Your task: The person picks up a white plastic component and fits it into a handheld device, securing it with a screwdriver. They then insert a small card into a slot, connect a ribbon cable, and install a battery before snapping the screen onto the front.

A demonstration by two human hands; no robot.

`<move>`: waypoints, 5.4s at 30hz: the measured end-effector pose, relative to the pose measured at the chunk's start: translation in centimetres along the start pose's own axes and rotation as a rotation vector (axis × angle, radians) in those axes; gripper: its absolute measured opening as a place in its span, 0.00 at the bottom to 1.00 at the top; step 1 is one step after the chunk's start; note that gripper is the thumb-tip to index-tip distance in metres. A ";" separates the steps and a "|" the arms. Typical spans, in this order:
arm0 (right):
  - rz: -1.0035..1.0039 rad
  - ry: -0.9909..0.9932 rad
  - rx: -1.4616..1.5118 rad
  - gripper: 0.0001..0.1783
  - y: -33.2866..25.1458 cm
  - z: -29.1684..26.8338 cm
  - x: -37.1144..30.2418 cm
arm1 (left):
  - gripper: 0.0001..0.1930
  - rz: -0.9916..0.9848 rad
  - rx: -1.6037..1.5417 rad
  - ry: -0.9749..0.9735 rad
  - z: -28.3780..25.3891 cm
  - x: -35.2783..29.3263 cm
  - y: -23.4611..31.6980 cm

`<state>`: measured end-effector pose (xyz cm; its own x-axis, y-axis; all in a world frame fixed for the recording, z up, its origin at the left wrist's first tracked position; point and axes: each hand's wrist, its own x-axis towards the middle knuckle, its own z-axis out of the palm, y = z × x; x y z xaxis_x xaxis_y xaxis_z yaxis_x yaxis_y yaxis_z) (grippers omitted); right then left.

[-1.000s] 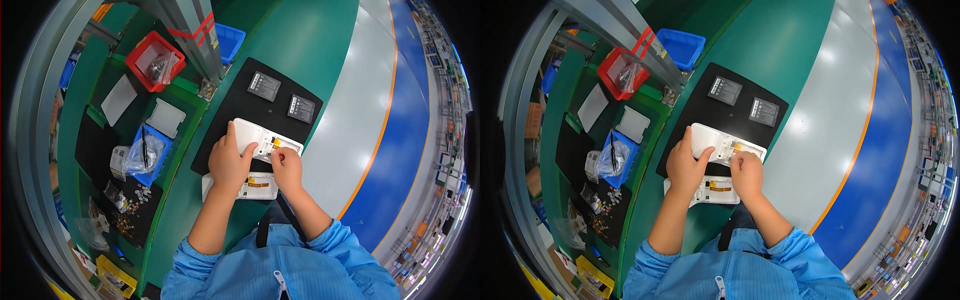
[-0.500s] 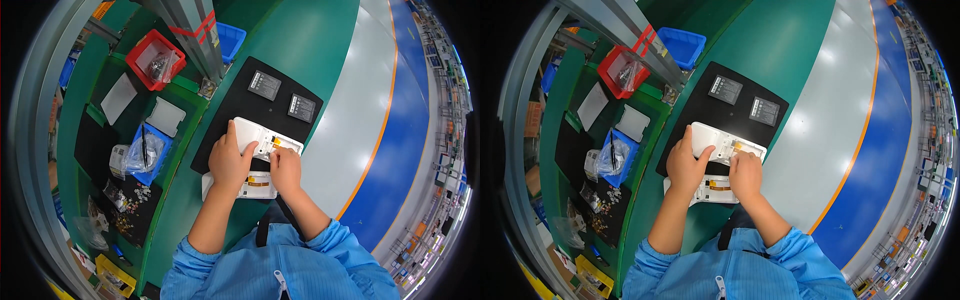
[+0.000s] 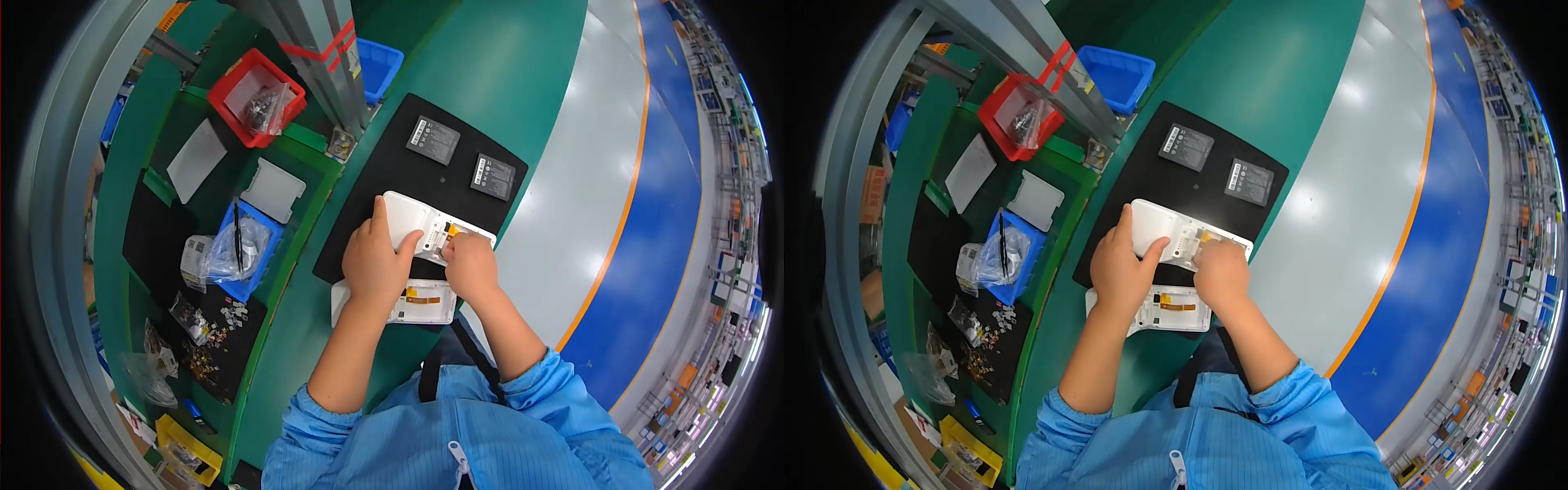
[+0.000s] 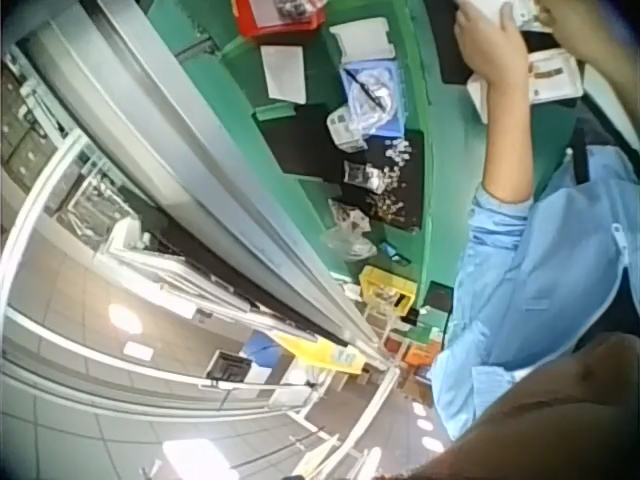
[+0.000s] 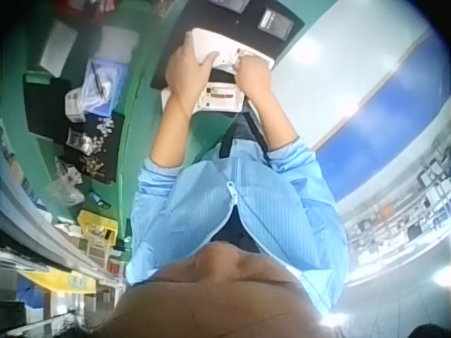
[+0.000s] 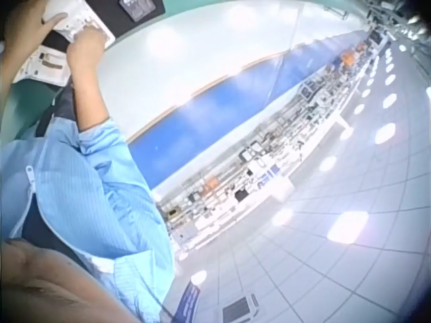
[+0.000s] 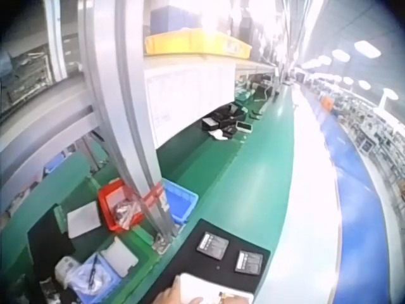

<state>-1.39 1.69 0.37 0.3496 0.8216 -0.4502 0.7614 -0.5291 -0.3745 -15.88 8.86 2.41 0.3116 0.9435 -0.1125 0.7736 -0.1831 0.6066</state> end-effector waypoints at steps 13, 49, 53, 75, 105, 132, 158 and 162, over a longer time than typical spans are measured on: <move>0.037 0.091 0.014 0.07 -0.5 0.5 -0.8 | 0.38 0.010 0.011 0.004 0.1 0.0 0.0; -0.107 0.013 1.027 0.18 0.3 -1.5 -12.0 | 0.38 -0.748 -1.850 -0.453 -4.0 -10.6 1.3; -0.525 0.281 0.538 0.13 -0.6 -3.0 -13.0 | 0.41 -0.838 -2.057 -0.509 -4.9 -13.6 3.0; -0.087 0.063 0.656 0.05 -1.8 5.4 -10.1 | 0.23 -0.154 -0.110 0.313 -4.3 -13.2 -4.7; -0.015 0.055 0.366 0.06 -2.7 6.1 -8.6 | 0.24 -0.174 -0.221 0.125 -4.2 -12.0 -7.2; -0.573 -0.072 -0.450 0.28 -2.9 6.7 -13.0 | 0.22 -0.175 -0.198 0.076 -4.4 -11.9 -6.7; -0.614 -0.376 -0.178 0.35 1.8 4.2 -10.7 | 0.23 -0.202 -0.251 0.033 -4.8 -11.7 -6.8; -0.634 -0.324 -0.175 0.32 1.4 3.9 -10.5 | 0.25 -0.210 -0.260 0.026 -4.9 -11.7 -6.7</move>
<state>-6.14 -8.50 1.47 -0.3454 0.8405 -0.4175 0.8493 0.0907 -0.5201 -27.41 0.44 3.47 0.1433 0.9606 -0.2382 0.6518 0.0895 0.7531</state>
